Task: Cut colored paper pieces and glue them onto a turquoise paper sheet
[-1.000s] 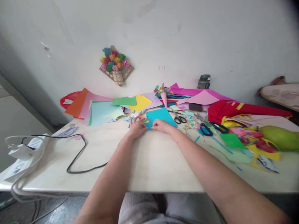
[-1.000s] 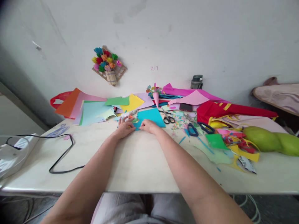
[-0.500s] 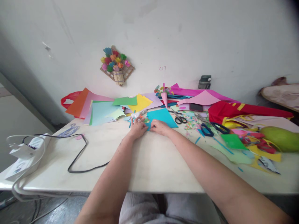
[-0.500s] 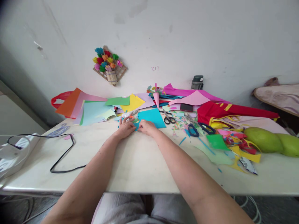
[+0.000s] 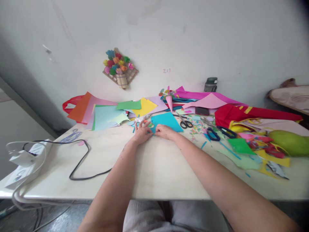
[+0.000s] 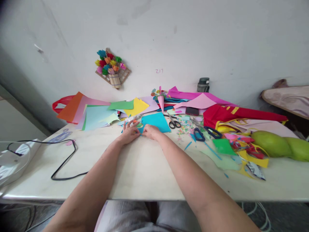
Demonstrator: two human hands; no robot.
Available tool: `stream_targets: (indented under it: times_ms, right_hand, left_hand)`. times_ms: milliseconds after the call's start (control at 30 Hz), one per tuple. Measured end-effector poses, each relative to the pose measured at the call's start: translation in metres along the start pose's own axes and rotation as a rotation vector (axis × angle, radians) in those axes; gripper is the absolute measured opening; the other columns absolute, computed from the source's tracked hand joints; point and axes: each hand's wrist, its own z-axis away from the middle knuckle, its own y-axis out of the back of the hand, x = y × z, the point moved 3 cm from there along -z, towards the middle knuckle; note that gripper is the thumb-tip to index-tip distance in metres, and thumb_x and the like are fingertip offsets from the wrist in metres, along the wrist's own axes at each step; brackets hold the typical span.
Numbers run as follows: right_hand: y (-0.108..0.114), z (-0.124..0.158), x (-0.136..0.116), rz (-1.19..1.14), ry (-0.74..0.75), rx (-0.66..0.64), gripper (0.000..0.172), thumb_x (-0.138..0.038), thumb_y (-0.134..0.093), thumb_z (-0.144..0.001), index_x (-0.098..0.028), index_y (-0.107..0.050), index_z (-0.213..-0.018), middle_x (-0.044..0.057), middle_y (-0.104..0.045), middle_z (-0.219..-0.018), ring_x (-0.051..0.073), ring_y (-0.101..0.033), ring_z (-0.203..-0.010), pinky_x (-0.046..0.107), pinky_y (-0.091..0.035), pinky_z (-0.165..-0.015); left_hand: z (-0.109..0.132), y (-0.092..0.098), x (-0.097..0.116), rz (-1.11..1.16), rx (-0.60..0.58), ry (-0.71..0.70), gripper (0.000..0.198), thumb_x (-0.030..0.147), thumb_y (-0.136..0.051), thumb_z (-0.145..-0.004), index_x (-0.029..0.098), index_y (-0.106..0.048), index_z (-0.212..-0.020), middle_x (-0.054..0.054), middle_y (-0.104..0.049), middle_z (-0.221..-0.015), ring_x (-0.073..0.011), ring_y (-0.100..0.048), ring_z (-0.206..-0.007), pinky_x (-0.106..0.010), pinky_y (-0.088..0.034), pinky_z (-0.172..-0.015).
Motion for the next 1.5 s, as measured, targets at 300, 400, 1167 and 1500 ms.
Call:
stream_targets:
  times_ms: [300, 400, 1167, 1500]
  right_hand:
    - [-0.003, -0.004, 0.011, -0.072, 0.094, 0.031, 0.009, -0.021, -0.062, -0.071, -0.014, -0.065, -0.068, 0.003, -0.061, -0.081, 0.011, -0.053, -0.075, 0.018, -0.037, -0.064]
    - [-0.005, -0.005, 0.013, -0.042, 0.097, 0.036, 0.011, -0.022, -0.062, -0.073, -0.013, -0.064, -0.067, 0.003, -0.06, -0.081, 0.011, -0.053, -0.074, 0.018, -0.037, -0.064]
    - [0.004, 0.003, 0.008, 0.107, -0.091, 0.075, 0.035, -0.039, -0.065, -0.069, -0.022, -0.059, -0.099, 0.007, -0.043, -0.129, 0.026, -0.03, -0.124, 0.036, -0.024, -0.099]
    - [0.001, 0.0, 0.013, 0.032, -0.153, -0.002, 0.047, -0.042, -0.065, -0.068, -0.023, -0.056, -0.11, 0.007, -0.034, -0.138, 0.032, -0.011, -0.133, 0.043, -0.012, -0.105]
  left_hand:
    - [-0.001, -0.001, 0.0, -0.014, -0.018, 0.04, 0.016, 0.036, -0.054, -0.074, 0.024, -0.064, -0.07, 0.001, -0.04, -0.137, -0.0286, -0.015, -0.133, -0.059, 0.005, -0.102]
    - [0.0, 0.0, 0.002, -0.013, -0.03, 0.059, 0.015, 0.035, -0.055, -0.073, 0.023, -0.063, -0.069, 0.001, -0.041, -0.137, -0.0288, -0.014, -0.133, -0.059, 0.004, -0.102]
    - [0.005, 0.014, 0.009, -0.232, -0.016, 0.276, 0.019, 0.043, -0.06, -0.068, 0.026, -0.068, -0.072, 0.003, -0.028, -0.144, -0.0354, -0.005, -0.134, -0.062, 0.003, -0.1]
    - [0.009, 0.018, 0.005, -0.238, -0.018, 0.376, 0.043, 0.046, -0.06, -0.067, 0.024, -0.059, -0.104, -0.005, -0.002, -0.149, -0.0359, 0.021, -0.129, -0.064, 0.004, -0.098]
